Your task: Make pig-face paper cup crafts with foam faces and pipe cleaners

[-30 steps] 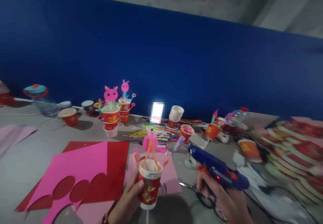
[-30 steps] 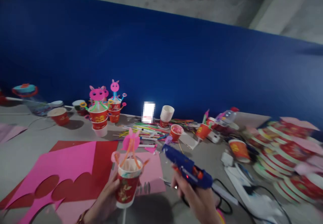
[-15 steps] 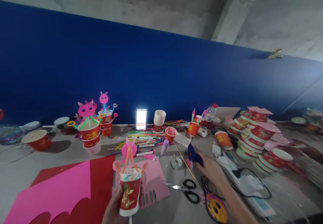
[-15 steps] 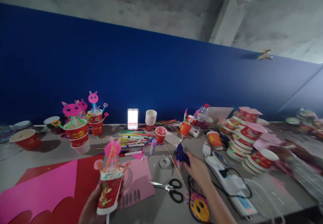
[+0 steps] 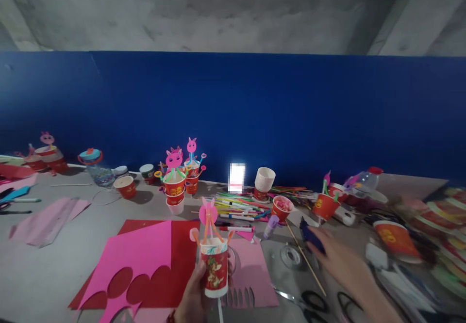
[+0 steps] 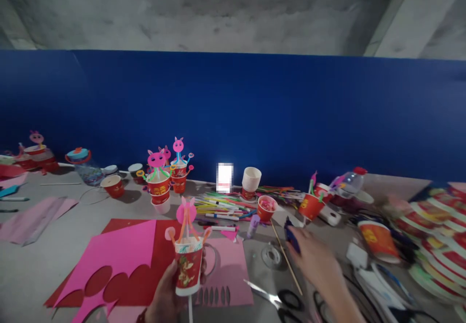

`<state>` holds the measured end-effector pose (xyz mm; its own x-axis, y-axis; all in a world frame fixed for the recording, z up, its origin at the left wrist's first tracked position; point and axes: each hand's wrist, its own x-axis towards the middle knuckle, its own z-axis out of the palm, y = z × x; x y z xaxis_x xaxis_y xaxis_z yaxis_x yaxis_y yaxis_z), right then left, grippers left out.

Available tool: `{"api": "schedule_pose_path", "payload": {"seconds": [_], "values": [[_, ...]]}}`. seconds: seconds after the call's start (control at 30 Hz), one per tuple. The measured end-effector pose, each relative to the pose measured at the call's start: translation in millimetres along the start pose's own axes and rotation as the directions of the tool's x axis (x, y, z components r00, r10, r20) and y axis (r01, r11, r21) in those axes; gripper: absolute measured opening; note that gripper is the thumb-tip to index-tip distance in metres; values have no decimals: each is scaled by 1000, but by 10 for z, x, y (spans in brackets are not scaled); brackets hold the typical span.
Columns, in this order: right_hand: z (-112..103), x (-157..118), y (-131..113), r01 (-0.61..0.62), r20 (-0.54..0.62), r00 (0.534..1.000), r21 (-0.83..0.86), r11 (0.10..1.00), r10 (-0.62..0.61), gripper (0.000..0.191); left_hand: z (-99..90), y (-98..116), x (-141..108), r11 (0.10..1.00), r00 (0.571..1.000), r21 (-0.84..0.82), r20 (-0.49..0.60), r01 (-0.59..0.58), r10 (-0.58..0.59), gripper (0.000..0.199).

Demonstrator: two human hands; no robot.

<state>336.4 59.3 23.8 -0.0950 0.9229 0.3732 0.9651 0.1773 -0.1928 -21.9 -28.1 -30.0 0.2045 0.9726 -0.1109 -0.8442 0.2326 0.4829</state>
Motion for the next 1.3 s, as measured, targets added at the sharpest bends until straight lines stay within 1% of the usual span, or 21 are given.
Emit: {"api": "schedule_pose_path", "payload": {"seconds": [0.07, 0.13, 0.2, 0.27, 0.33, 0.37, 0.4, 0.5, 0.6, 0.67, 0.73, 0.8, 0.87, 0.93, 1.0, 1.07, 1.1, 1.13, 1.17, 1.23, 1.3], "values": [[-73, -151, -551, 67, 60, 994, 320, 945, -90, 32, 53, 26, 13, 1000, 999, 25, -35, 1, 0, 42], [-78, -304, -1101, 67, 144, 972, 582, 811, -184, 37, 126, 42, 43, 993, 994, 98, -77, -68, 76, 41], [-2, -416, -1550, 75, 138, 952, 761, 645, -273, 50, 223, 44, 79, 941, 964, 265, -106, -209, 244, 47], [127, -459, -1855, 13, 121, 959, 885, 466, -258, 63, 337, 39, 108, 805, 901, 486, -76, -341, 428, 55], [255, -433, -2028, -89, 135, 978, 961, 263, -160, 64, 451, 40, 125, 632, 827, 646, -2, -429, 563, 58], [303, -401, -2077, -116, 139, 981, 979, 168, -133, 62, 502, 45, 130, 573, 802, 682, 31, -454, 597, 59], [336, -363, -2107, -135, 144, 983, 987, 89, -111, 59, 547, 55, 133, 546, 792, 694, 57, -469, 607, 58], [352, -256, -2118, -180, 169, 977, 981, -77, -131, 52, 640, 114, 138, 557, 812, 674, 111, -485, 572, 57], [320, -207, -2059, -240, 218, 967, 953, -187, -130, 50, 684, 194, 149, 511, 816, 697, 189, -503, 546, 53], [315, -200, -2005, -268, 253, 963, 937, -226, -94, 51, 689, 232, 171, 492, 831, 717, 222, -493, 510, 48], [341, -196, -1952, -277, 262, 961, 930, -241, -90, 51, 673, 250, 211, 510, 857, 722, 228, -467, 461, 46], [405, -182, -1903, -258, 235, 965, 934, -245, -119, 51, 636, 272, 274, 538, 881, 715, 245, -446, 406, 48], [509, -162, -1853, -233, 203, 969, 941, -245, -139, 55, 594, 337, 361, 547, 880, 700, 278, -460, 385, 47], [644, -150, -1797, -217, 191, 974, 944, -248, -123, 62, 578, 470, 464, 518, 849, 691, 287, -504, 444, 43], [787, -160, -1740, -216, 196, 975, 941, -262, -100, 66, 611, 658, 562, 427, 802, 730, 276, -533, 529, 39], [907, -192, -1688, -225, 206, 974, 935, -274, -95, 66, 695, 856, 640, 267, 771, 795, 350, -545, 532, 33], [948, -211, -1667, -230, 211, 973, 934, -275, -95, 66, 751, 944, 669, 169, 763, 814, 417, -555, 494, 30], [972, -230, -1649, -234, 216, 972, 934, -271, -93, 66, 810, 1018, 695, 97, 774, 829, 463, -551, 432, 29], [979, -246, -1634, -237, 220, 971, 936, -259, -90, 66, 868, 1079, 718, 34, 804, 847, 489, -530, 338, 28], [941, -263, -1614, -240, 223, 970, 945, -223, -101, 66, 975, 1164, 763, -58, 841, 856, 516, -514, 164, 28], [861, -257, -1605, -246, 224, 966, 951, -188, -132, 66, 1063, 1220, 807, -139, 852, 845, 523, -517, 12, 26]]}}
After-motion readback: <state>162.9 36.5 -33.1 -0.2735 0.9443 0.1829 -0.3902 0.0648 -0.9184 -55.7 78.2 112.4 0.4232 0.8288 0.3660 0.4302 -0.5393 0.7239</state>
